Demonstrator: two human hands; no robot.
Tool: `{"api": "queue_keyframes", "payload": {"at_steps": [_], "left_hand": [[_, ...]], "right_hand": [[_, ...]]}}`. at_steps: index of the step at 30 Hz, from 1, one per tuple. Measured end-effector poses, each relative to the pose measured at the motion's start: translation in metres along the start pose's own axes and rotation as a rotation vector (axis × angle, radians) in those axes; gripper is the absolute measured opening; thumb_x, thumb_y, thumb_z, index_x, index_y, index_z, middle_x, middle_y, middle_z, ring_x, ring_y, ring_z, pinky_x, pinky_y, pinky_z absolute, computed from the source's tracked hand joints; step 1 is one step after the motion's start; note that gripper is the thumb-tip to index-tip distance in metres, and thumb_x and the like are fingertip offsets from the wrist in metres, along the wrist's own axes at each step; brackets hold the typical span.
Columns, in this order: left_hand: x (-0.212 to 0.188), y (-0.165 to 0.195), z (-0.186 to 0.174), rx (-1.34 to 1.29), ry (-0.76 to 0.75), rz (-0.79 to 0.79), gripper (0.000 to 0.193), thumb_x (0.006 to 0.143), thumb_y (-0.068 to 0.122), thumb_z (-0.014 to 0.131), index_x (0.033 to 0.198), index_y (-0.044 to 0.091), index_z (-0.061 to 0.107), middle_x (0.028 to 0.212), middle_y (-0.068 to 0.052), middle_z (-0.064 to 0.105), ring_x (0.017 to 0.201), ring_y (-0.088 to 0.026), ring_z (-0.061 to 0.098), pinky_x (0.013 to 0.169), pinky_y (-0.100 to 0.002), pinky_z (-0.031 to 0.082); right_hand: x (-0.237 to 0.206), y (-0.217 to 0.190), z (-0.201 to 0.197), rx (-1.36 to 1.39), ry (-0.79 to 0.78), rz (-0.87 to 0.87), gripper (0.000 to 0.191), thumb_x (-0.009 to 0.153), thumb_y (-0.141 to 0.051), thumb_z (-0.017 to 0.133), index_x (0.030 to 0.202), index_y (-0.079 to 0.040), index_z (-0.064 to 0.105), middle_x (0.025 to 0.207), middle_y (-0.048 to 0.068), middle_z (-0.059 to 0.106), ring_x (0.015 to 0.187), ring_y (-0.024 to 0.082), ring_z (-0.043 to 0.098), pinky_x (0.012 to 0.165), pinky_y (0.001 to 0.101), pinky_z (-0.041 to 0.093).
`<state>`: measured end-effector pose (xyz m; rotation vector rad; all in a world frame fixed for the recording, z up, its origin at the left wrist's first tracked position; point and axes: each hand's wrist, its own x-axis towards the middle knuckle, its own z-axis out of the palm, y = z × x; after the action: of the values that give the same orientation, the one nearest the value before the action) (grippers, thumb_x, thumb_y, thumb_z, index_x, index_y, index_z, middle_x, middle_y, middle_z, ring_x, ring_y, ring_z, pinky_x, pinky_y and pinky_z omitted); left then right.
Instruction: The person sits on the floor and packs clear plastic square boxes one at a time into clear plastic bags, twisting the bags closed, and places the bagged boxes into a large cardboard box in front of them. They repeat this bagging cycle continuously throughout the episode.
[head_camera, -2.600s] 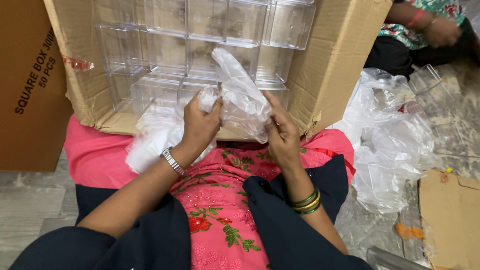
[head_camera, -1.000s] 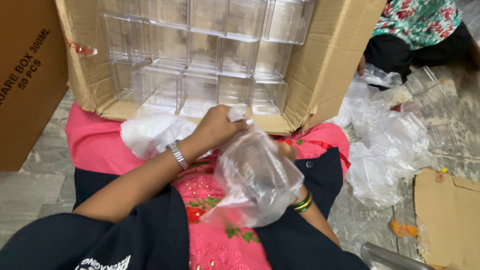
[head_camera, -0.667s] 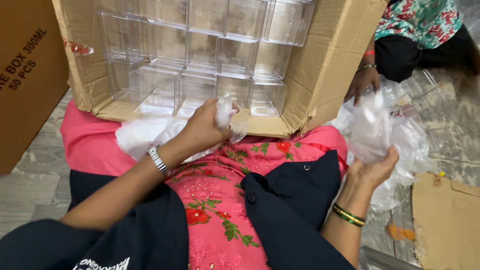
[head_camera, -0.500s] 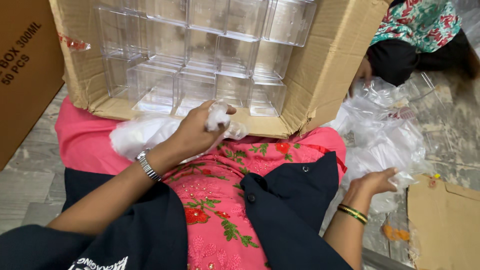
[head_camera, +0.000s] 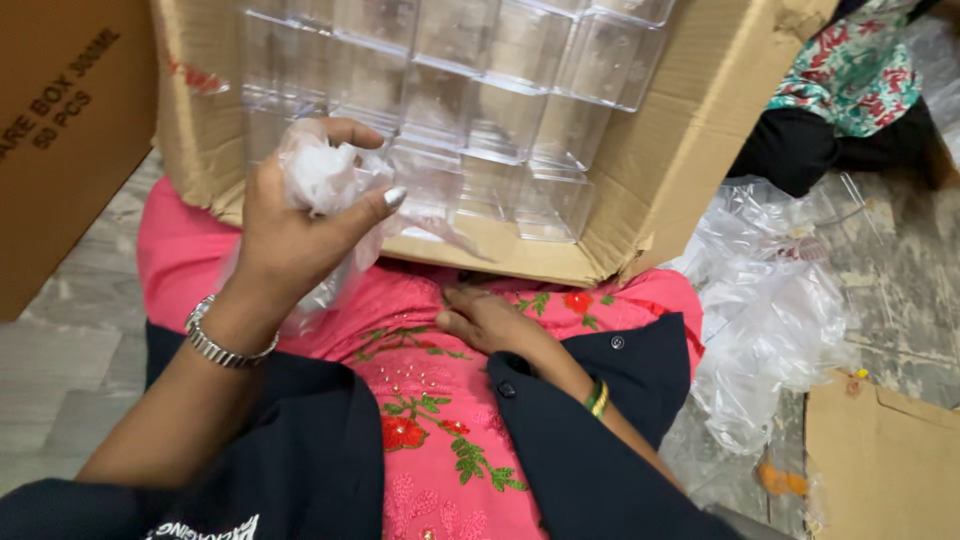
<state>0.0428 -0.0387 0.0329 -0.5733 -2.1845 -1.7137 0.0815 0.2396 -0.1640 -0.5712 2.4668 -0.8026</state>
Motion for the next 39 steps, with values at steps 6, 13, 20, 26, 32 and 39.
{"api": "queue_keyframes", "payload": {"at_steps": [6, 13, 20, 26, 32, 39], "left_hand": [[-0.013, -0.009, -0.017, -0.318, 0.036, -0.118, 0.016, 0.104, 0.010, 0.068, 0.115, 0.001, 0.059, 0.112, -0.005, 0.070, 0.101, -0.012, 0.071, 0.090, -0.028, 0.059], [-0.023, -0.026, -0.029, -0.436, 0.110, -0.104, 0.012, 0.113, 0.012, 0.064, 0.118, 0.002, 0.058, 0.114, -0.006, 0.069, 0.102, -0.010, 0.066, 0.094, -0.026, 0.054], [-0.017, -0.041, -0.033, -0.167, 0.135, -0.001, 0.023, 0.100, 0.001, 0.074, 0.118, -0.002, 0.061, 0.114, -0.005, 0.065, 0.107, -0.010, 0.062, 0.097, -0.024, 0.051], [-0.005, -0.045, -0.026, -0.430, 0.062, -0.095, 0.034, 0.098, 0.002, 0.077, 0.128, 0.001, 0.062, 0.123, -0.003, 0.065, 0.116, -0.009, 0.062, 0.104, -0.027, 0.054], [0.004, -0.042, 0.002, -0.713, -0.014, -0.184, 0.038, 0.094, 0.004, 0.081, 0.126, 0.001, 0.061, 0.121, -0.003, 0.065, 0.116, -0.010, 0.063, 0.105, -0.029, 0.055], [-0.009, -0.048, 0.011, -0.646, -0.029, -0.338, 0.033, 0.095, 0.008, 0.076, 0.125, 0.003, 0.063, 0.112, -0.001, 0.067, 0.103, -0.008, 0.064, 0.092, -0.024, 0.054]], "right_hand": [[0.060, 0.003, -0.004, -0.149, -0.120, 0.366, 0.081, 0.102, -0.067, 0.028, 0.155, -0.008, 0.038, 0.164, 0.020, 0.031, 0.154, 0.034, 0.024, 0.125, 0.0390, 0.019], [0.096, -0.014, 0.019, 0.570, -0.043, 0.038, 0.075, 0.103, -0.056, 0.045, 0.152, 0.001, 0.042, 0.158, 0.017, 0.042, 0.148, 0.028, 0.034, 0.121, 0.0356, 0.024], [0.052, -0.058, -0.011, 0.760, -0.190, 0.096, 0.071, 0.101, -0.044, 0.060, 0.148, 0.007, 0.042, 0.150, 0.015, 0.052, 0.138, 0.021, 0.049, 0.116, 0.0336, 0.036], [0.019, -0.127, -0.068, 0.237, -0.132, 0.024, 0.047, 0.092, -0.037, 0.067, 0.128, -0.005, 0.071, 0.115, 0.010, 0.077, 0.098, 0.018, 0.073, 0.088, 0.0333, 0.056], [0.031, -0.153, -0.107, 0.837, 0.587, -0.264, 0.029, 0.089, -0.012, 0.080, 0.110, -0.002, 0.062, 0.100, 0.000, 0.066, 0.093, 0.009, 0.063, 0.087, 0.0263, 0.053], [0.038, -0.140, -0.092, 0.892, 0.667, -0.177, 0.015, 0.102, -0.003, 0.068, 0.117, 0.002, 0.068, 0.095, 0.005, 0.071, 0.083, 0.011, 0.067, 0.078, 0.0255, 0.057]]}}
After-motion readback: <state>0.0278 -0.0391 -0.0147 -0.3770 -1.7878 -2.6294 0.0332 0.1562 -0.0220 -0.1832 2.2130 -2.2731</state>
